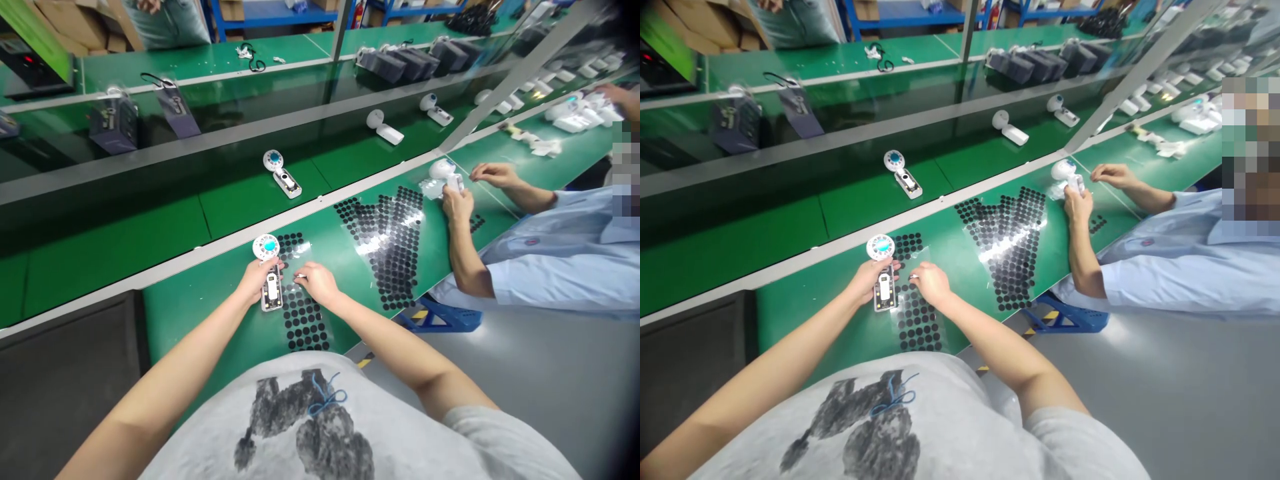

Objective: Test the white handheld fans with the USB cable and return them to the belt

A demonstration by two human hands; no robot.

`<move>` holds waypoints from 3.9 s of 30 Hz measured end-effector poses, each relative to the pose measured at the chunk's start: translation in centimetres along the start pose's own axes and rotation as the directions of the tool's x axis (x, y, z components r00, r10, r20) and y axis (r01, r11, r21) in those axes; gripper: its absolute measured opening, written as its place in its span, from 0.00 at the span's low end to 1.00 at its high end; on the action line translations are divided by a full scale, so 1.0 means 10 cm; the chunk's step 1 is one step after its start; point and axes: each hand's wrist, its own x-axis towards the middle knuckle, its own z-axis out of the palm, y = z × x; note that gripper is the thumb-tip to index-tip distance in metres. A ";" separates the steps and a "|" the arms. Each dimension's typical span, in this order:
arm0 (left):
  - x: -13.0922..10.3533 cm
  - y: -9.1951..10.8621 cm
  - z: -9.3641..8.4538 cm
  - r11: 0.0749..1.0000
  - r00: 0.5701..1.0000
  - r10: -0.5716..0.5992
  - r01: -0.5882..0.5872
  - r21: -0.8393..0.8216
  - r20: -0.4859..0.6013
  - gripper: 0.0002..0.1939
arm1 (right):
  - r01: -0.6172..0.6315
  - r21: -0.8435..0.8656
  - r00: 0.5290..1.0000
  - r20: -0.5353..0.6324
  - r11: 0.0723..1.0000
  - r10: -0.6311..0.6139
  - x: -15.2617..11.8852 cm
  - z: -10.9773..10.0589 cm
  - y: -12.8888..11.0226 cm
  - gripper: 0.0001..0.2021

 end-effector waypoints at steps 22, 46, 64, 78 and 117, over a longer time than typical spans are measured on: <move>-0.79 0.66 0.27 0.995 0.973 -0.024 0.045 -0.087 0.229 0.23 | 0.124 0.662 0.988 -0.015 0.739 -0.152 -0.53 -1.43 -0.76 0.08; -2.13 1.19 0.45 0.922 0.871 0.388 -0.361 -0.142 0.302 0.23 | 0.544 0.162 0.839 -0.127 0.823 -0.530 -1.16 -1.87 -1.66 0.05; -2.17 1.24 0.46 0.910 0.852 0.415 -0.381 -0.166 0.319 0.21 | 0.557 0.077 0.827 -0.151 0.827 -0.542 -1.17 -1.82 -1.70 0.05; -2.18 1.25 0.46 0.886 0.854 0.463 -0.438 -0.155 0.235 0.21 | 0.554 0.098 0.831 -0.133 0.827 -0.541 -1.15 -1.83 -1.72 0.04; -2.01 1.35 0.38 0.963 0.977 0.176 -0.145 -0.227 0.123 0.28 | 0.798 -0.096 0.536 -0.339 0.595 -0.773 -0.93 -1.46 -1.39 0.14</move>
